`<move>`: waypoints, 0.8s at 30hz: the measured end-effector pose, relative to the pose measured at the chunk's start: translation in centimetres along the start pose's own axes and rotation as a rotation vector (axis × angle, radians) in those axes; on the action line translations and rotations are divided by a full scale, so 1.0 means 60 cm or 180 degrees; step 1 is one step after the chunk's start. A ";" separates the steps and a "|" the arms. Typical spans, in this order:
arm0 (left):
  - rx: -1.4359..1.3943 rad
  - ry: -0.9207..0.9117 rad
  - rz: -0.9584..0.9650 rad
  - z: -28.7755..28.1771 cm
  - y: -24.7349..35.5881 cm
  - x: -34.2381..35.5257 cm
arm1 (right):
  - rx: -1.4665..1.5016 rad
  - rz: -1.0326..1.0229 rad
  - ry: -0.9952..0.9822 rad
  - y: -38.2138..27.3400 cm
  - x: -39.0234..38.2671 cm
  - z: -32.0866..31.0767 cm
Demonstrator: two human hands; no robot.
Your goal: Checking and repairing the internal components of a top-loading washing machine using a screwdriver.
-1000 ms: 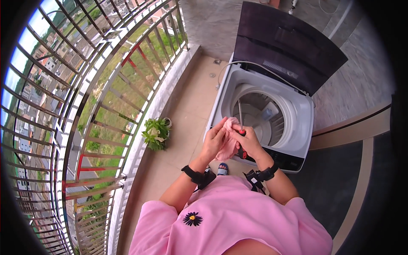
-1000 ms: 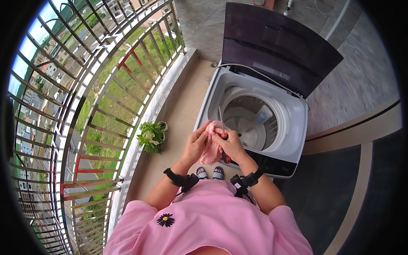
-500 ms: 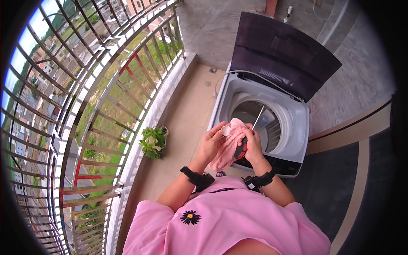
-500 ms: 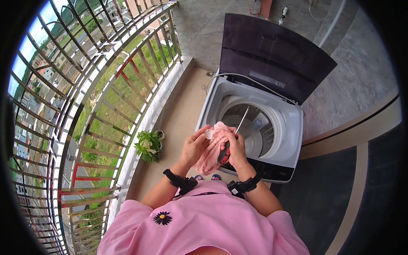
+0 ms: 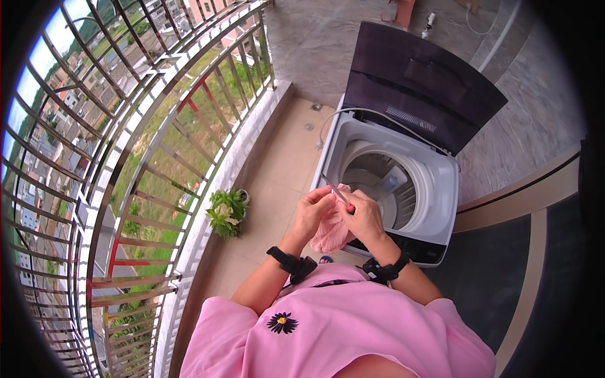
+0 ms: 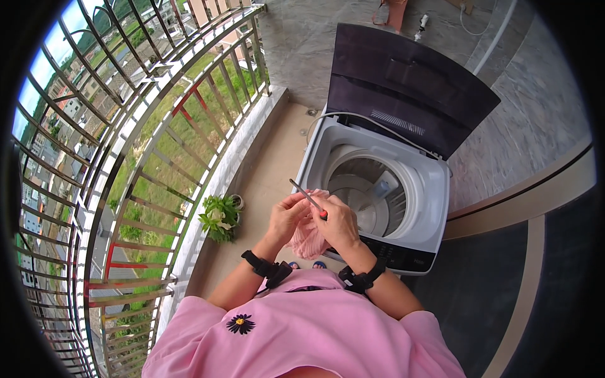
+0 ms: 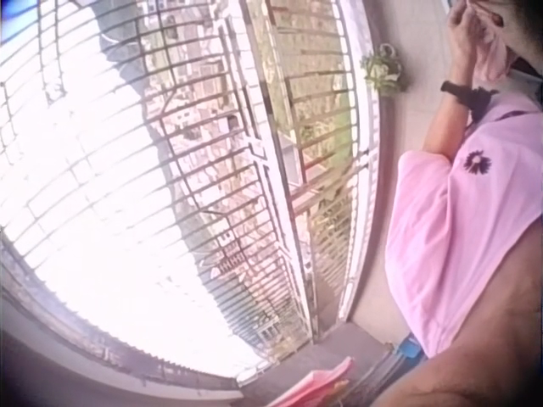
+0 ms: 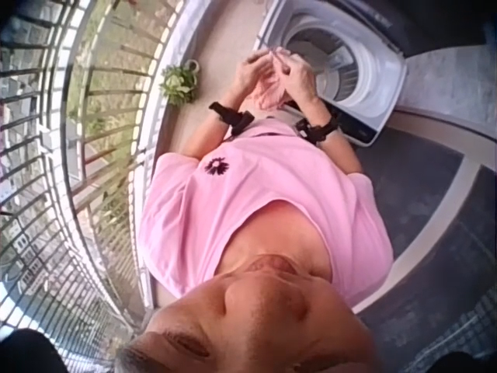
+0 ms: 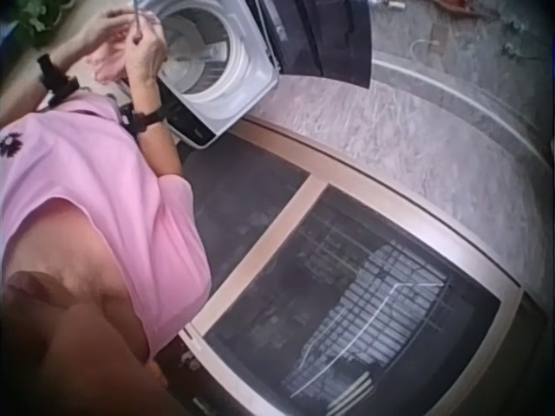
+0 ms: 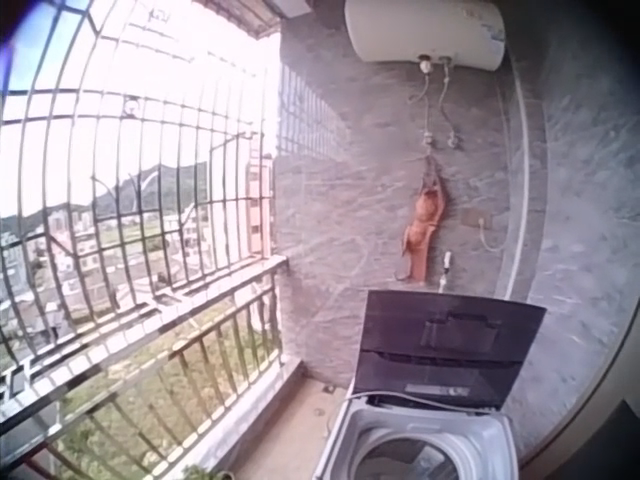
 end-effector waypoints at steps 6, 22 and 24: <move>0.1099 -0.0117 0.0562 -0.013 -0.004 0.007 | -0.0195 0.0252 -0.0062 0.045 -0.006 0.014; -0.0512 -0.0592 -0.0362 -0.020 -0.003 -0.004 | 0.2456 0.1811 0.0151 0.092 -0.046 -0.035; -0.0487 -0.0657 -0.0293 -0.008 -0.003 -0.007 | 0.1777 0.1002 0.0264 0.067 -0.037 -0.031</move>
Point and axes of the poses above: each hand's wrist, its own x-axis towards the middle knuckle, its own z-axis out of the palm, y = z × x, the point moved 4 cm from there along x, towards the middle knuckle, and after that the axes turned 8 degrees about -z, right-handed, at the moved point
